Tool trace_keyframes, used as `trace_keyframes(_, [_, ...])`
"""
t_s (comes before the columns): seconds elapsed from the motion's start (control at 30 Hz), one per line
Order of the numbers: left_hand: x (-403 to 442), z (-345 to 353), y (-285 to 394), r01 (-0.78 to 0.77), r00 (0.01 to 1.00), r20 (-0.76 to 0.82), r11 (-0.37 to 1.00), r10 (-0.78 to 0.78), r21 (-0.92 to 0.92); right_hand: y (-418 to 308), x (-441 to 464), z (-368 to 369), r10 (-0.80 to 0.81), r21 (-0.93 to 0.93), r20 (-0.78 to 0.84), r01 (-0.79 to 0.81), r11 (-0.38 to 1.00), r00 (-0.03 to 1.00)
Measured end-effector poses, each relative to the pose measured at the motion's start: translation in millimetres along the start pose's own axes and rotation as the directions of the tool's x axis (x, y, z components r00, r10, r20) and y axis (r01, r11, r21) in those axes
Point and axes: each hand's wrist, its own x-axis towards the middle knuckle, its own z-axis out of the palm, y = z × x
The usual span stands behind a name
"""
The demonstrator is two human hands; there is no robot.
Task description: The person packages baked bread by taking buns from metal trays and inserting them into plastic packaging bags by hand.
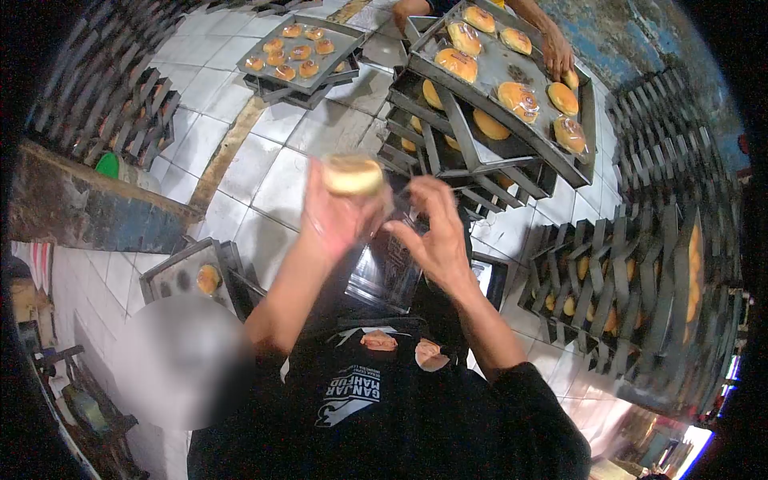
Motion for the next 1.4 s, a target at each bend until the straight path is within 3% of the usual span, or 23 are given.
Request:
trace_keyframes(0.03, [-7.4, 10.5, -14.7, 0.064, 0.984, -0.172, 0.996, -0.051, 0.067, -2.2, 0.8, 0.7, -0.170, -0.024, -0.012, 0.170, 0.985, 0.985])
trace_keyframes(0.07, [-18.5, 6.0, -18.1, 0.148, 0.988, -0.060, 0.980, -0.142, 0.131, -4.3, 6.0, 1.1, -0.346, -0.045, -0.020, 0.345, 0.938, 0.938])
trace_keyframes(0.1, [-13.5, -5.4, -15.3, 0.071, 0.985, -0.172, 0.964, -0.026, 0.256, -11.3, 6.9, -0.6, -0.388, 0.021, -0.002, 0.387, 0.922, 0.922])
trace_keyframes(0.13, [-8.8, -19.1, -14.8, 0.022, 0.959, -0.269, 0.923, 0.089, 0.385, -4.1, 0.7, 2.7, -0.283, 0.018, 0.032, 0.283, 0.959, 0.958])
trace_keyframes(0.2, [7.0, -25.2, -8.6, -0.058, 0.990, -0.085, 0.866, 0.115, 0.497, 32.3, 12.3, 14.1, -0.132, -0.009, 0.097, 0.133, 0.991, 0.987])
trace_keyframes(0.27, [7.7, -14.3, -8.3, -0.099, 0.994, 0.027, 0.763, 0.107, 0.639, 49.1, 25.7, 19.9, 0.298, 0.055, 0.076, -0.303, 0.952, 0.951])
trace_keyframes(0.43, [25.2, -9.2, -15.0, -0.391, 0.839, 0.211, 0.284, 0.502, 0.876, 49.2, 39.7, 15.4, -0.034, 0.059, 0.010, 0.033, 0.998, 0.999])
trace_keyframes(0.53, [20.3, 16.1, -4.1, -0.250, 0.789, 0.107, 0.155, 0.605, 0.956, 41.3, 52.8, 11.2, -0.107, 0.050, -0.060, 0.110, 0.993, 0.992])
trace_keyframes(0.57, [22.4, 21.7, -0.6, -0.221, 0.761, 0.096, 0.118, 0.641, 0.968, 48.1, 57.5, 10.3, 0.194, 0.125, 0.048, -0.199, 0.972, 0.980])
trace_keyframes(0.6, [23.9, 12.6, 3.6, -0.260, 0.710, 0.191, 0.001, 0.677, 0.966, 57.3, 63.0, 9.6, 0.441, 0.393, 0.212, -0.489, 0.778, 0.872])
trace_keyframes(0.67, [21.2, -2.2, 13.6, -0.315, 0.585, 0.381, -0.233, 0.716, 0.920, 53.3, 57.9, -7.8, 0.458, 0.503, 0.367, -0.586, 0.635, 0.810])
trace_keyframes(0.7, [6.9, -10.1, 8.3, -0.255, 0.623, 0.376, -0.277, 0.686, 0.926, 61.6, 40.9, -1.0, 0.496, 0.545, 0.390, -0.629, 0.555, 0.776])
trace_keyframes(0.8, [-8.3, -62.6, -11.4, -0.185, 0.815, 0.000, 0.260, 0.579, 0.948, 89.8, -25.4, 23.1, 0.582, 0.527, 0.544, -0.786, 0.324, 0.605])
trace_keyframes(0.83, [-11.7, -69.5, -11.8, 0.009, 0.879, -0.213, 0.432, 0.426, 0.902, 86.0, -40.2, 30.0, 0.618, 0.501, 0.540, -0.808, 0.310, 0.572])
trace_keyframes(1.0, [9.2, -37.9, -12.8, -0.273, 0.902, 0.050, 0.478, 0.428, 0.835, 25.7, -31.4, 17.5, 0.692, 0.694, 0.292, -0.644, 0.322, 0.660])
trace_keyframes(1.03, [11.0, -18.2, -15.7, -0.319, 0.899, 0.119, 0.443, 0.422, 0.838, 31.1, -29.2, 5.4, 0.577, 0.677, 0.323, -0.609, 0.413, 0.750])
trace_keyframes(1.1, [17.5, 4.0, -24.0, -0.333, 0.893, 0.134, 0.428, 0.430, 0.840, 45.3, -1.2, -25.6, 0.355, 0.357, 0.075, -0.358, 0.863, 0.932])
trace_keyframes(1.13, [20.3, 21.4, -27.6, -0.350, 0.897, 0.125, 0.508, 0.424, 0.787, 49.1, 19.3, -42.9, 0.197, 0.119, -0.078, -0.188, 0.975, 0.977])
trace_keyframes(1.17, [26.8, 15.8, -29.0, -0.307, 0.913, 0.112, 0.480, 0.391, 0.822, 49.0, 50.5, -68.5, -0.140, -0.184, -0.262, 0.093, 0.978, 0.955])
trace_keyframes(1.2, [32.9, 3.1, -29.7, -0.267, 0.926, 0.099, 0.449, 0.363, 0.853, 59.6, 71.8, -90.7, -0.181, -0.327, -0.305, 0.075, 0.942, 0.935])
trace_keyframes(1.23, [33.0, -14.7, -32.3, -0.340, 0.895, 0.288, 0.103, 0.340, 0.935, 69.1, 100.1, -109.2, -0.252, -0.416, -0.342, 0.095, 0.905, 0.905])
trace_keyframes(1.3, [17.4, -46.8, -40.3, -0.424, 0.802, 0.584, -0.570, 0.125, 0.704, 93.8, 129.2, -133.9, -0.330, -0.695, -0.317, 0.020, 0.719, 0.889])
trace_keyframes(1.4, [-20.3, -57.6, -45.8, -0.291, 0.874, 0.482, -0.730, 0.060, 0.618, 72.1, 110.3, -139.1, -0.270, -0.574, -0.346, 0.025, 0.819, 0.899])
